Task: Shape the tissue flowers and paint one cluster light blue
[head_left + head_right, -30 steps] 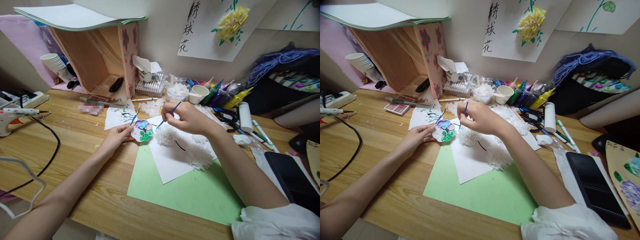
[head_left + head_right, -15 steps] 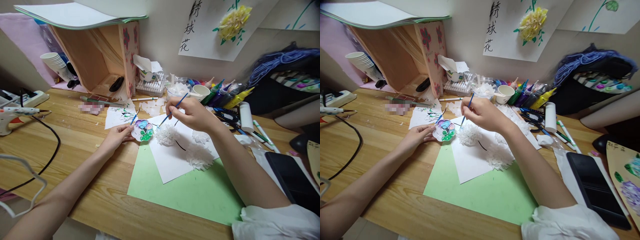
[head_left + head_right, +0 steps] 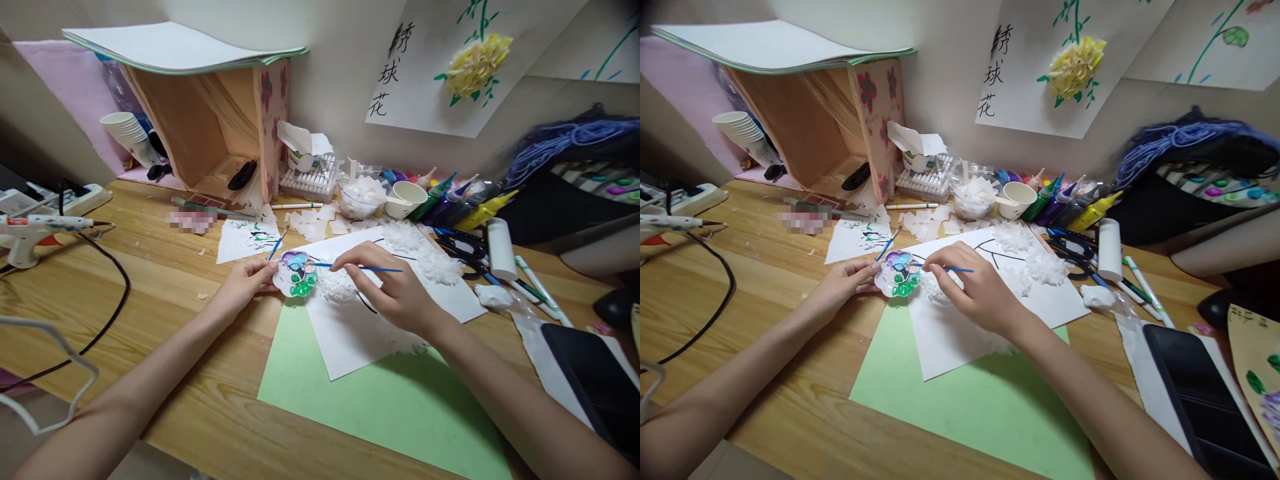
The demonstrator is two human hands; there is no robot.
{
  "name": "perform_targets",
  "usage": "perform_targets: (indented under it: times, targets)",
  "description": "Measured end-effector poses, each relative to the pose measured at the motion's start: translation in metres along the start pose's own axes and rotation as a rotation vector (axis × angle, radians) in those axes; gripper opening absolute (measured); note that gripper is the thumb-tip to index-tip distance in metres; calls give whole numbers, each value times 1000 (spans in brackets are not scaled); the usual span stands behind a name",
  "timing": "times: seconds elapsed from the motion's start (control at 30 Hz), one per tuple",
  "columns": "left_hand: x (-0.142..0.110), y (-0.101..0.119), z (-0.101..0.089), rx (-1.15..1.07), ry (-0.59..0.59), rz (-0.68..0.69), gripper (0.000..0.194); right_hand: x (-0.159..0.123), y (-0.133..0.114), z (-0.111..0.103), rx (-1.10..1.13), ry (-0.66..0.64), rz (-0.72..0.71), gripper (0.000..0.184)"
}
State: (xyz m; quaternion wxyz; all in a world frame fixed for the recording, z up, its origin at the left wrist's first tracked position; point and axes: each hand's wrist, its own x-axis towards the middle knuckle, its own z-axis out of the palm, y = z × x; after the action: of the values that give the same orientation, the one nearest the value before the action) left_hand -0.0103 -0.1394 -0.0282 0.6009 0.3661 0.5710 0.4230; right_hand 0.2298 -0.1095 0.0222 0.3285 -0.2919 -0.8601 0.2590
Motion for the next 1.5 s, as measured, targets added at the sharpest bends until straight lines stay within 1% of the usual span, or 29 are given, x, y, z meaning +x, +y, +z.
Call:
perform_targets:
  times: [0.1, 0.27, 0.33, 0.4, 0.43, 0.47, 0.53, 0.7, 0.77, 0.9, 1.1, 1.23, 1.4, 1.5]
  targets:
    - [0, 0, 0, -7, 2, 2, 31, 0, 3, 5, -25, -3, -36, 15]
    - [0, 0, -2, -23, -13, 8, 30, -3, 4, 4, 19, 49, -3, 17]
    - [1, -1, -3, -30, -12, 3, 31, -9, 6, 4, 65, 154, 19, 18]
    - [2, -1, -4, -28, 0, -4, 31, -17, 12, 6, 96, 302, 71, 17]
    - [3, -2, -5, -25, 11, -10, 32, -21, 15, 7, 94, 351, 97, 16]
    - [4, -2, -5, -23, 22, -17, 33, -24, 19, 8, 81, 373, 116, 15]
    - [4, -1, -5, -32, 40, -34, 33, -30, 26, 10, 44, 361, 113, 15]
    - [4, 0, -3, -59, 40, -68, 31, -33, 30, 14, -53, 285, -45, 16]
    - [3, 1, -2, -62, 49, -72, 32, -33, 28, 15, -90, 269, -71, 17]
    - [4, 2, -1, -76, 43, -73, 32, -32, 27, 15, -132, 236, -74, 18]
    - [3, 3, -1, -64, 69, -90, 32, -31, 27, 11, -130, 281, -74, 18]
    - [3, 3, -1, -37, 63, -82, 32, -31, 27, 11, -125, 228, -73, 18]
    - [3, 2, -2, -6, 54, -63, 31, -31, 28, 11, -121, 304, -75, 18]
    - [3, 3, -2, -4, 52, -59, 32, -31, 28, 12, -129, 290, -58, 17]
